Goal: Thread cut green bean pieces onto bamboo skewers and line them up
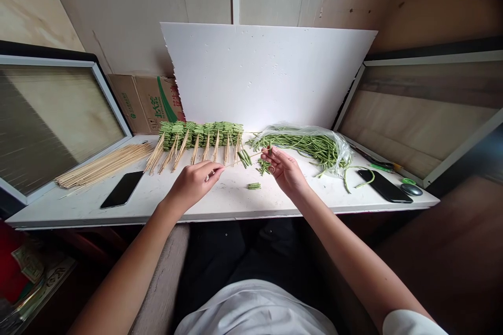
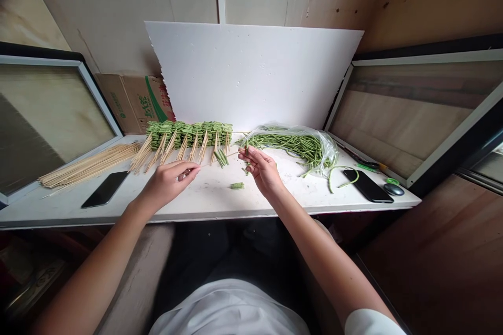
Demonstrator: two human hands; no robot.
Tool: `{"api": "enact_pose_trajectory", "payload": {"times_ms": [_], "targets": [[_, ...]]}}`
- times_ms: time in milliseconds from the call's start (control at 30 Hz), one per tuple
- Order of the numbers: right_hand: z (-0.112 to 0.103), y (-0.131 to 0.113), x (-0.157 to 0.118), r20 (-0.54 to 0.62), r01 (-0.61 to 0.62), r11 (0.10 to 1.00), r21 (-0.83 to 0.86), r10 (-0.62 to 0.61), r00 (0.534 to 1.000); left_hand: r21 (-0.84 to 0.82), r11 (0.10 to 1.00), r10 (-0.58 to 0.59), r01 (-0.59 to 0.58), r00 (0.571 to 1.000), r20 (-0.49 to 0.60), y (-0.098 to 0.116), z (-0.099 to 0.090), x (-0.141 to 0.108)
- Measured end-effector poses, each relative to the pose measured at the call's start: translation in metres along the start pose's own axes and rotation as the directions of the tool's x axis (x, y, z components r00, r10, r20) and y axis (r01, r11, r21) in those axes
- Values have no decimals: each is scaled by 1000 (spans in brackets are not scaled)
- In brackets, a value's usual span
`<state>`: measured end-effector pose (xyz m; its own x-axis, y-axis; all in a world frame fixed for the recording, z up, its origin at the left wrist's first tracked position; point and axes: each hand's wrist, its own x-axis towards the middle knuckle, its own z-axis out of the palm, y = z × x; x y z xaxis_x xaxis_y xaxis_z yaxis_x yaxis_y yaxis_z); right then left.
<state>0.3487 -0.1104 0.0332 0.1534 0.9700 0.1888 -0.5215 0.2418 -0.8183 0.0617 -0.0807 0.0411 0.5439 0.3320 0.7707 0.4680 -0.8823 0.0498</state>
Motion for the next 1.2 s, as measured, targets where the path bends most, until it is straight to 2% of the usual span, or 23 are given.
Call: {"api": "enact_pose_trajectory", "payload": {"times_ms": [767, 1200], "targets": [[-2, 3, 1, -20, 46, 999, -1, -46, 999, 6, 999, -49, 49, 999, -14, -3, 4, -2], [-10, 8, 7, -48, 77, 990, -115, -83, 995, 100, 995, 30, -25, 998, -49, -2, 2, -1]]}}
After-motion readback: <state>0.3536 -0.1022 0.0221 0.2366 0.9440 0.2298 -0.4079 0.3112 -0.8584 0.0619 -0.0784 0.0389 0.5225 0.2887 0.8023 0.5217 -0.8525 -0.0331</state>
